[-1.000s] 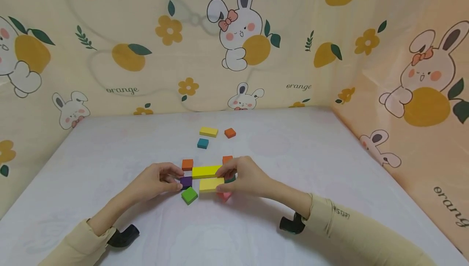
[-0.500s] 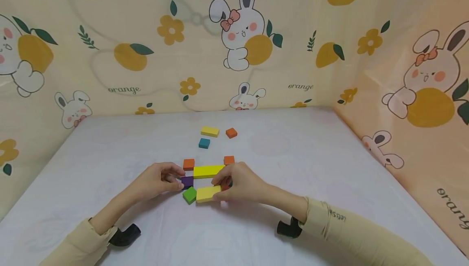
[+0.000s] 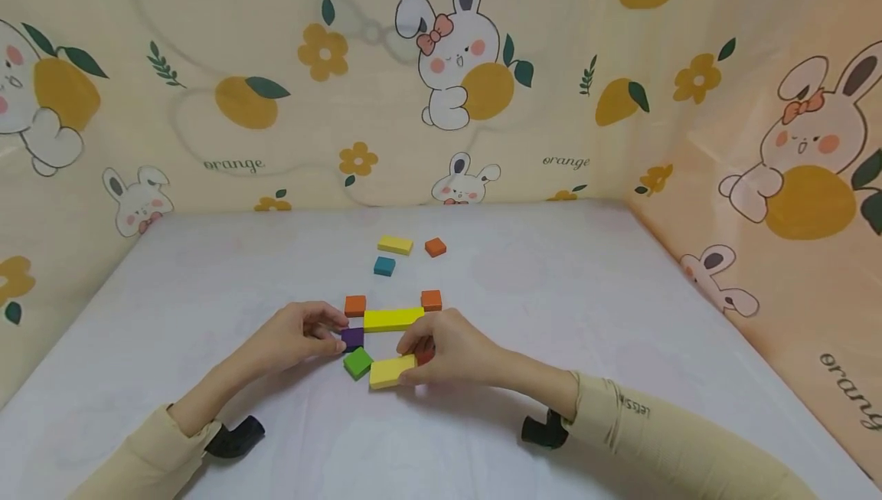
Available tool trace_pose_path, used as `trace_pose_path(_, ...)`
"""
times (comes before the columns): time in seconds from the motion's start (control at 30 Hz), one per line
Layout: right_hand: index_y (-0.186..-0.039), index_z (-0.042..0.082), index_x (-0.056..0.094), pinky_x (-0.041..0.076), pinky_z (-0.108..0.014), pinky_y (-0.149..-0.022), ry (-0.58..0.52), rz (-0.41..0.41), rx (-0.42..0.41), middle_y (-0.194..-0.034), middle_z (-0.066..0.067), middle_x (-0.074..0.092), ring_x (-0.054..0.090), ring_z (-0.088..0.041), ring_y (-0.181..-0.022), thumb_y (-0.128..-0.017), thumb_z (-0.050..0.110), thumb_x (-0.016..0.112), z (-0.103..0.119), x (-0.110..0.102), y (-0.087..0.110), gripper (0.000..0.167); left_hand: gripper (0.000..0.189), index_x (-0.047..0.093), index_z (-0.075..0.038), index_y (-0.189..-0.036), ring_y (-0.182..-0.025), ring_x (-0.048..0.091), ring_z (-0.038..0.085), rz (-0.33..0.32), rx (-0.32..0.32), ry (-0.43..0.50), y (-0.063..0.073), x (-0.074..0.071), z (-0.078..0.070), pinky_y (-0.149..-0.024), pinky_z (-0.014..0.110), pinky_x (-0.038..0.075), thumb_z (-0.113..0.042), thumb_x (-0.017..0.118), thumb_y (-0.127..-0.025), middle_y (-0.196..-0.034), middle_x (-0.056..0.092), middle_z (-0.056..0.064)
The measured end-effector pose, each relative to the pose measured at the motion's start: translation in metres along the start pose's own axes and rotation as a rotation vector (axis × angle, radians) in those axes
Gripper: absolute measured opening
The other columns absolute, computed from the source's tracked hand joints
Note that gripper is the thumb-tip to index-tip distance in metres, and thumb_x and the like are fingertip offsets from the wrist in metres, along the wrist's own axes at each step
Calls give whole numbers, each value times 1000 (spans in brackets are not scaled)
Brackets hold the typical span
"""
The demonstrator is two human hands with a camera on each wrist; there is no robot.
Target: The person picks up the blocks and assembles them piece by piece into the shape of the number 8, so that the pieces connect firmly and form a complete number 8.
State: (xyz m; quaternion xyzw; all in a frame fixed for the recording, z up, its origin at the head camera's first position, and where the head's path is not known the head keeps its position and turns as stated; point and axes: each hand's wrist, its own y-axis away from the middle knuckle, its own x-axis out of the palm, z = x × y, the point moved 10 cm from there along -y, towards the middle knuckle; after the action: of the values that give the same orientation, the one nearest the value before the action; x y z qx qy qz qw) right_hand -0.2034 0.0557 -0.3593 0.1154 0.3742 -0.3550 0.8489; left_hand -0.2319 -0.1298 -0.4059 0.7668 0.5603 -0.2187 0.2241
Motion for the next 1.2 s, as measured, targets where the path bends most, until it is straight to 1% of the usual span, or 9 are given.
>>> trace_pose_path(0.13,-102,12,75,52,-28,-73,22,0,-3,-94,13,68,59,-14,-83,-79,21,85,1,2,-1,27,26,69,-14,-106,-81,60,16,5,-5,1,-1,0,-1,-76,31,51,-14,81,-83,-98,66,-3)
trace_pose_path(0.3,-101,14,75,51,-27,-74,65,31,8,-93,13,67,58,-14,-84,-79,19,85,0,8,-3,25,26,69,-12,-107,-81,60,16,18,3,11,-1,1,-2,-78,32,51,-14,81,-83,-99,67,-2)
trace_pose_path(0.37,-101,15,75,51,-27,-76,100,41,20,-94,13,66,57,-14,-86,-79,19,85,0,11,-3,25,27,69,-12,-107,-81,60,16,19,2,11,0,2,-3,-77,32,51,-14,81,-83,-99,67,-2)
trace_pose_path(0.5,-101,15,75,49,-26,-75,144,55,52,-93,13,66,55,-14,-87,-78,20,86,-1,14,-4,26,26,69,-13,-107,-81,60,16,18,-3,5,0,2,-3,-77,31,52,-14,81,-83,-98,66,-2)
trace_pose_path(0.7,-100,13,75,48,-26,-67,107,66,93,-87,11,66,55,-17,-81,-77,18,86,-3,15,-5,26,27,69,-13,-107,-82,61,15,9,1,-1,0,0,-4,-78,32,52,-14,80,-84,-99,66,-2)
trace_pose_path(0.8,-100,13,75,47,-25,-63,81,69,93,-84,10,65,56,-20,-77,-77,16,86,-3,15,-7,25,27,69,-12,-108,-82,61,15,11,-1,1,0,0,-3,-79,32,52,-14,80,-84,-99,66,-2)
trace_pose_path(0.9,-99,14,75,47,-25,-62,68,75,87,-83,9,65,57,-21,-76,-77,17,86,-3,16,-9,25,26,69,-12,-108,-82,61,15,11,3,4,-1,1,-3,-79,32,52,-14,80,-84,-100,66,-2)
trace_pose_path(1.07,-97,16,75,47,-26,-61,70,74,84,-80,7,65,56,-16,-72,-76,19,87,-4,15,-12,24,26,69,-13,-107,-82,61,16,9,20,1,-1,0,-2,-79,32,52,-13,81,-83,-100,66,-2)
trace_pose_path(1.2,-95,16,75,46,-25,-60,69,71,82,-77,5,65,54,-13,-69,-76,18,88,-6,14,-12,24,26,69,-15,-106,-81,62,16,21,37,-3,-2,1,-1,-77,31,52,-13,81,-83,-100,66,-4)
